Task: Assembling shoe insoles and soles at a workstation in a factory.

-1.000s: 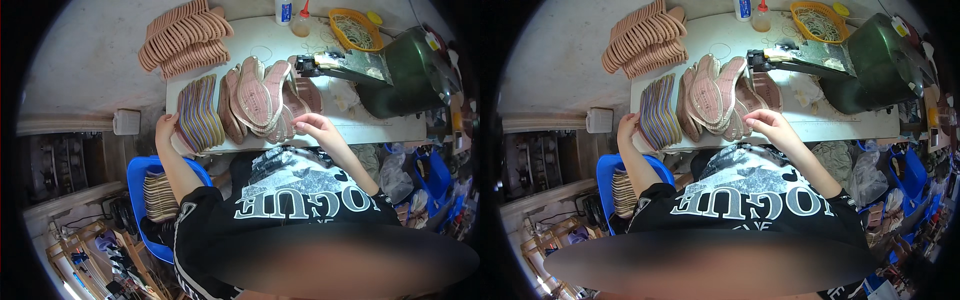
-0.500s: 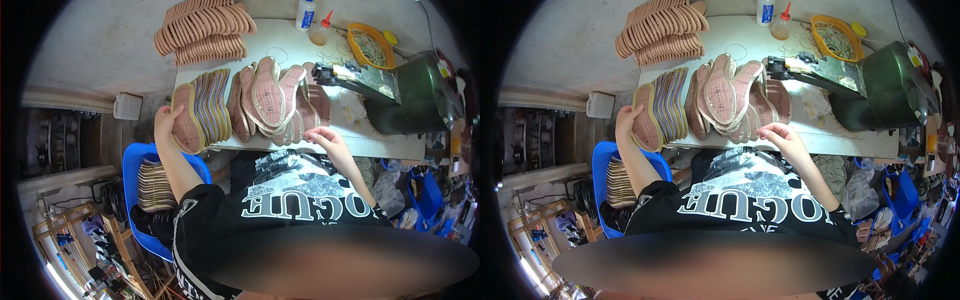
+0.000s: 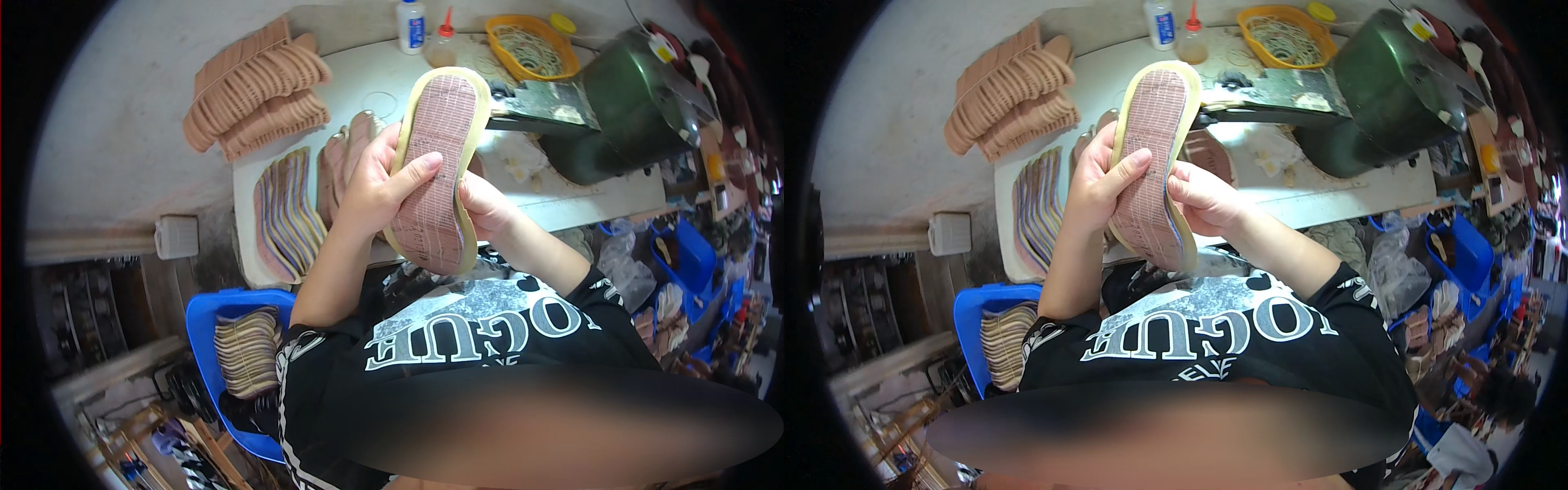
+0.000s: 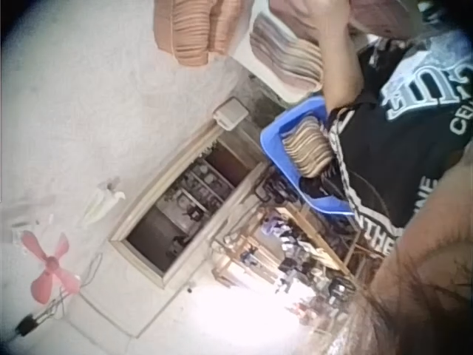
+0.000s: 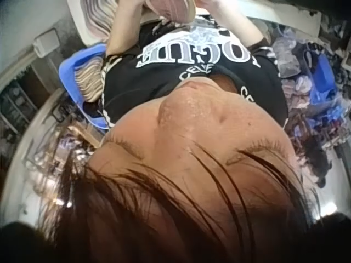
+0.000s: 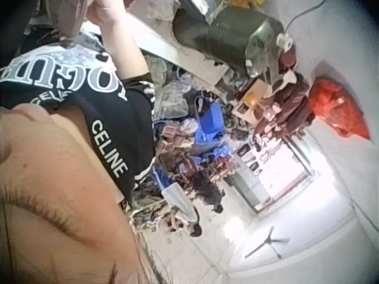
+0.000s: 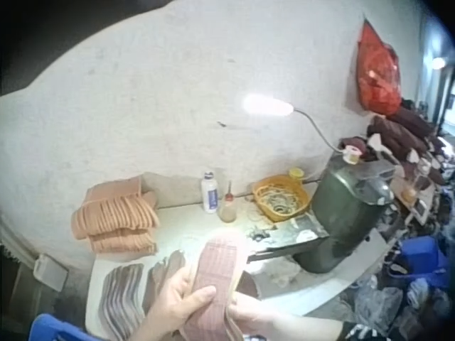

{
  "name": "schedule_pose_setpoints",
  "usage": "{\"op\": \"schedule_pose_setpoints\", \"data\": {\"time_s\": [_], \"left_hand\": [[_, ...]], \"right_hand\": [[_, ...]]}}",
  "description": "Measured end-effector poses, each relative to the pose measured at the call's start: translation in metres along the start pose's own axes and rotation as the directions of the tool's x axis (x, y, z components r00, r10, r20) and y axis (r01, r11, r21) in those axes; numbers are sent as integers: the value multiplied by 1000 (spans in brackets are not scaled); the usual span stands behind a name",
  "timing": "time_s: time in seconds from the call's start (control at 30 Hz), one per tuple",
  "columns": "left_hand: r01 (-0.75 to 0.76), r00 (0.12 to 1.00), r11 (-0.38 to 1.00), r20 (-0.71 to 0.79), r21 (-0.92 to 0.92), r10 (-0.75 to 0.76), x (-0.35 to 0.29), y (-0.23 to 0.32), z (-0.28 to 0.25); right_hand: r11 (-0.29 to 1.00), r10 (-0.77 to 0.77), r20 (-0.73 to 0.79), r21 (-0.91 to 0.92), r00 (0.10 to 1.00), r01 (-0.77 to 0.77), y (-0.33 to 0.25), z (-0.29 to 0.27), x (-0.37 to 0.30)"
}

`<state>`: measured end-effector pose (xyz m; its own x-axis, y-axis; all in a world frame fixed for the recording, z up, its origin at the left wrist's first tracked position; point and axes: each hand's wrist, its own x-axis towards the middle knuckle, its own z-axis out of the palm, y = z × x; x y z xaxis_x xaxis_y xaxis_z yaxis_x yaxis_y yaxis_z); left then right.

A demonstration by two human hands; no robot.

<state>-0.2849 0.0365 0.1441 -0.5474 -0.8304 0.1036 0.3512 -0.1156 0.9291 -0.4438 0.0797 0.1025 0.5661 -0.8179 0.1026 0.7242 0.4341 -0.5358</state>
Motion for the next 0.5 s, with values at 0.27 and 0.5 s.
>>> {"op": "schedule_pose_setpoints", "data": {"time_s": [0.27, 0.5], "left_hand": [[-42, 999, 997, 5, 69, 41, 24, -7, 20], [-14, 994, 941, -96, 339, 49, 43, -10, 22]], "right_hand": [[879, 169, -147, -425, 975, -216, -60, -12, -16], [681, 60, -324, -679, 944, -276, -81, -4, -11]]}}
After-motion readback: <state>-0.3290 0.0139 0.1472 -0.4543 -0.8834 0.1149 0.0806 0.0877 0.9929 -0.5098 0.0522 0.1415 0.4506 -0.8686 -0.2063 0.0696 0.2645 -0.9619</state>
